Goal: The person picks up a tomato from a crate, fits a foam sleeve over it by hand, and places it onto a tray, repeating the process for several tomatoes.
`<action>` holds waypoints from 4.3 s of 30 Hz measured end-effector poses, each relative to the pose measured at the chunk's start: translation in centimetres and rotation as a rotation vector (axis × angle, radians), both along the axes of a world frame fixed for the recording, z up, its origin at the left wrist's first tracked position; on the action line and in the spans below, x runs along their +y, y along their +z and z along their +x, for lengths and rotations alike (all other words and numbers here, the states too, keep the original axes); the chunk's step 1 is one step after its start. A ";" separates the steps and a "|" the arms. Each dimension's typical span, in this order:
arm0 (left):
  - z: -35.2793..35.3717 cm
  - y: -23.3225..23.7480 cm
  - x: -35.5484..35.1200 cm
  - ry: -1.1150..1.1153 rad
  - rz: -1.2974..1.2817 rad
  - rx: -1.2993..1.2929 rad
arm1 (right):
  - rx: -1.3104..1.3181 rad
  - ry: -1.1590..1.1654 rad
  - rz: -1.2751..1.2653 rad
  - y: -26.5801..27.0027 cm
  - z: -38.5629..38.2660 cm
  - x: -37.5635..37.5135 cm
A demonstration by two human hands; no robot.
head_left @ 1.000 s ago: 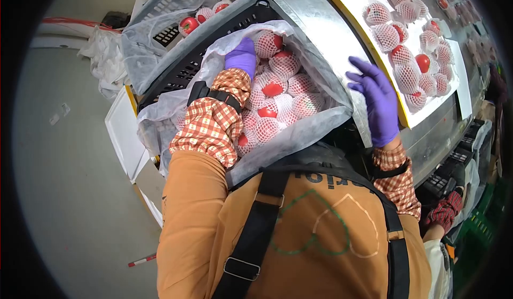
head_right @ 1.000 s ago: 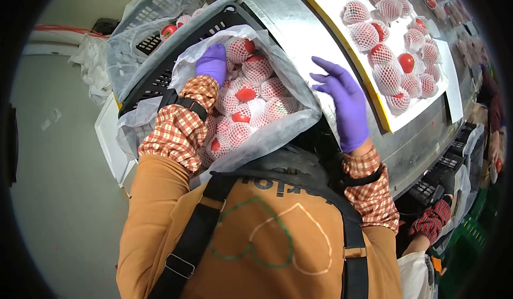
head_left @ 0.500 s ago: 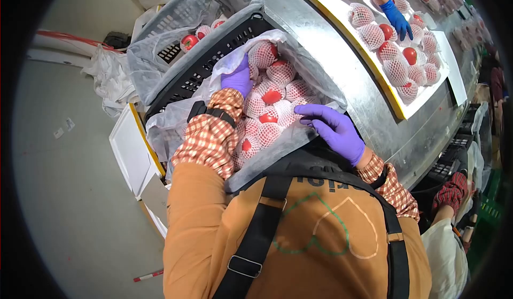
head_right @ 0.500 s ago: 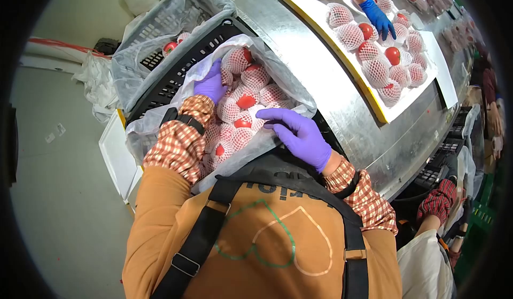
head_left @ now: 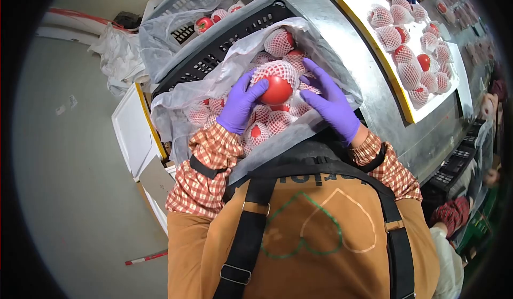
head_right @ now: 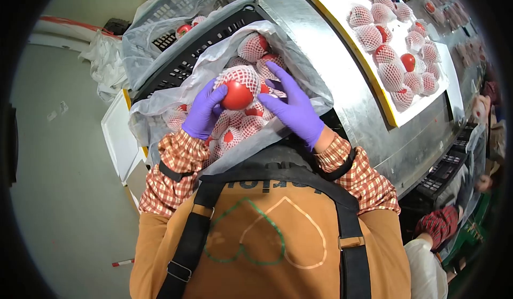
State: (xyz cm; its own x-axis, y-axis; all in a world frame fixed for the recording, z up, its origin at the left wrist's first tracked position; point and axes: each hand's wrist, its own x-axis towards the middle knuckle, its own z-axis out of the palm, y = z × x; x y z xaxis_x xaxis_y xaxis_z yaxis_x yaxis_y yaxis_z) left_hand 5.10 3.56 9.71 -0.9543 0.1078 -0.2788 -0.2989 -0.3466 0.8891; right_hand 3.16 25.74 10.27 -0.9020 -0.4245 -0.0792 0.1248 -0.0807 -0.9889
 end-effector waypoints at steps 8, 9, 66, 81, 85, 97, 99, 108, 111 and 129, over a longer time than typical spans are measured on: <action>3.9 1.1 1.9 0.058 -0.150 0.191 | 0.030 0.052 -0.138 -0.4 -0.4 -3.4; 4.3 0.7 1.9 0.107 -0.284 0.171 | 0.076 0.052 -0.141 -0.5 -0.4 -3.7; 0.6 0.2 0.4 -0.006 0.360 -0.057 | 0.263 -0.089 0.217 -0.4 -0.4 1.5; 4.6 2.8 1.6 0.193 -0.288 0.146 | -0.159 0.043 -0.183 -0.3 1.1 -3.5; 2.5 2.4 -0.5 0.288 -0.280 0.226 | -0.067 0.072 -0.222 0.6 1.0 -2.9; -6.7 4.7 -4.0 0.249 -0.757 0.499 | 0.358 -0.194 0.027 -1.3 -0.1 1.9; -7.1 -1.3 -0.8 0.018 -0.941 0.631 | 0.441 -0.161 0.065 -1.5 0.0 1.8; -13.4 -10.8 7.1 -0.269 -1.416 0.119 | 0.745 -0.079 0.346 -0.7 -0.4 1.4; -14.2 -12.1 7.1 -0.372 -1.389 0.027 | 0.763 -0.092 0.371 -0.6 -0.4 1.5; 0.9 1.3 2.7 0.286 -1.096 0.905 | -0.369 0.184 -0.289 1.4 -0.1 -2.0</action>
